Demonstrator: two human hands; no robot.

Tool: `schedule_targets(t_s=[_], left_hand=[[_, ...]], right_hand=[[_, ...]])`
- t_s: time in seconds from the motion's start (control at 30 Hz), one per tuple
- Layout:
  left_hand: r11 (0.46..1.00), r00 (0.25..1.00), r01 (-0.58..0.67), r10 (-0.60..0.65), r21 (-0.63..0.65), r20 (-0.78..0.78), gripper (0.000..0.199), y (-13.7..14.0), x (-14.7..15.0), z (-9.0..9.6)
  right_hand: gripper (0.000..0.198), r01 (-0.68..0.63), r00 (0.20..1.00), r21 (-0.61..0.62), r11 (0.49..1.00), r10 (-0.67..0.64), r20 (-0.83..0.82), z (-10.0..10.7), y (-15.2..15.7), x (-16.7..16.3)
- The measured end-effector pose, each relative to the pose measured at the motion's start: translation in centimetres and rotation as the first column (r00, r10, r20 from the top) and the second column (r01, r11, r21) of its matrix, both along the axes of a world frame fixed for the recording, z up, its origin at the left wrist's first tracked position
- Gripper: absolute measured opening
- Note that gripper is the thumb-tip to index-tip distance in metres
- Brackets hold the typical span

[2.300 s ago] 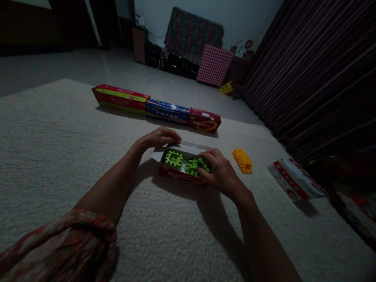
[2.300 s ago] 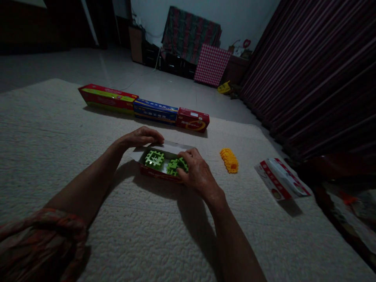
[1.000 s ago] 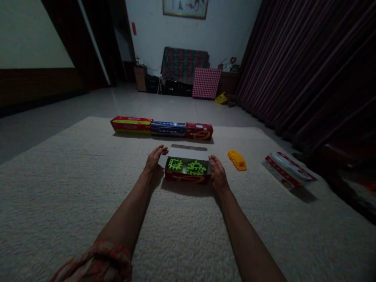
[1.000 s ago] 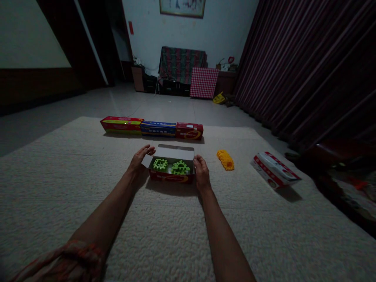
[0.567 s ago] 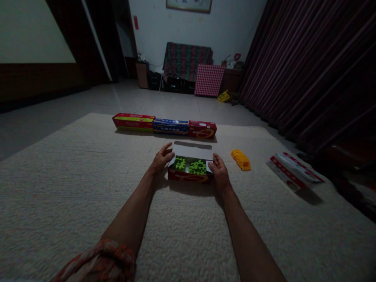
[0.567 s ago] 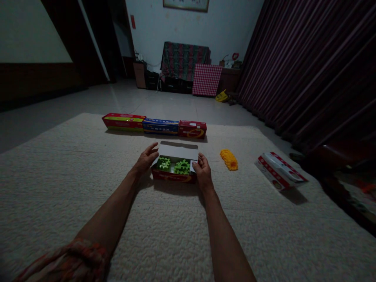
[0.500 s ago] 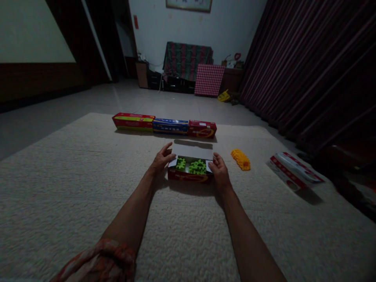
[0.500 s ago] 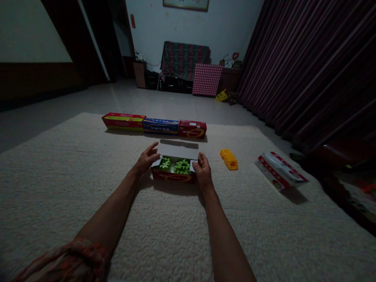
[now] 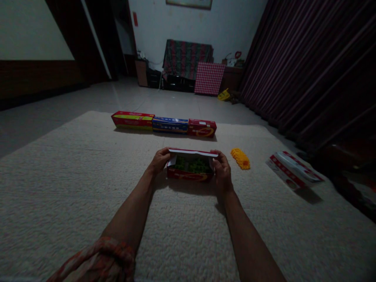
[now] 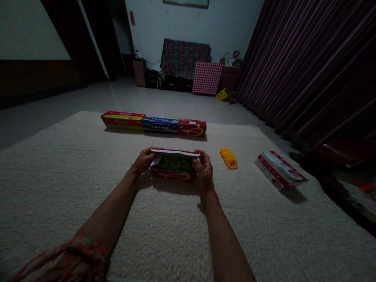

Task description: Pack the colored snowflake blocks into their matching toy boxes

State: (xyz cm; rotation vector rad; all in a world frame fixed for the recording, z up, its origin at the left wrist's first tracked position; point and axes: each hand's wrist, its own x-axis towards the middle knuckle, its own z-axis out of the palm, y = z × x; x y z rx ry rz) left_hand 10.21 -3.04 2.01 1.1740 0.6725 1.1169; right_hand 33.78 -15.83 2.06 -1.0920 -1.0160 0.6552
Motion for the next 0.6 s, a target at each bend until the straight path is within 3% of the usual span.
schedule_targets(t_s=[0.1, 0.23, 0.37, 0.5, 0.6], left_hand=[[1.000, 1.000, 0.029, -0.029, 0.012, -0.003, 0.023, -0.1, 0.0, 0.2], [0.997, 0.997, 0.072, -0.072, 0.009, 0.001, 0.025, -0.3, -0.3, 0.7], [0.994, 0.993, 0.112, -0.112, 0.011, 0.023, 0.030, -0.2, -1.0, 1.2], [0.990, 0.974, 0.142, -0.142, 0.014, 0.179, 0.035, 0.1, -2.0, 1.5], [0.984, 0.973, 0.168, -0.175, 0.061, 0.149, 0.032, 0.3, -2.3, 1.5]], right_hand=[[0.050, 0.060, 0.994, -0.009, 0.998, -0.058, 0.092, 0.9, -0.3, -0.3], [0.040, 0.154, 0.985, 0.006, 0.988, -0.154, 0.074, 1.7, -0.4, -1.1], [0.034, 0.123, 0.992, -0.018, 0.992, -0.123, -0.017, 1.4, -0.4, -1.5], [0.032, 0.114, 0.993, -0.050, 0.992, -0.115, -0.031, 0.8, -0.3, -1.4], [0.030, 0.117, 0.993, -0.045, 0.992, -0.117, -0.014, 0.4, -0.2, -1.3]])
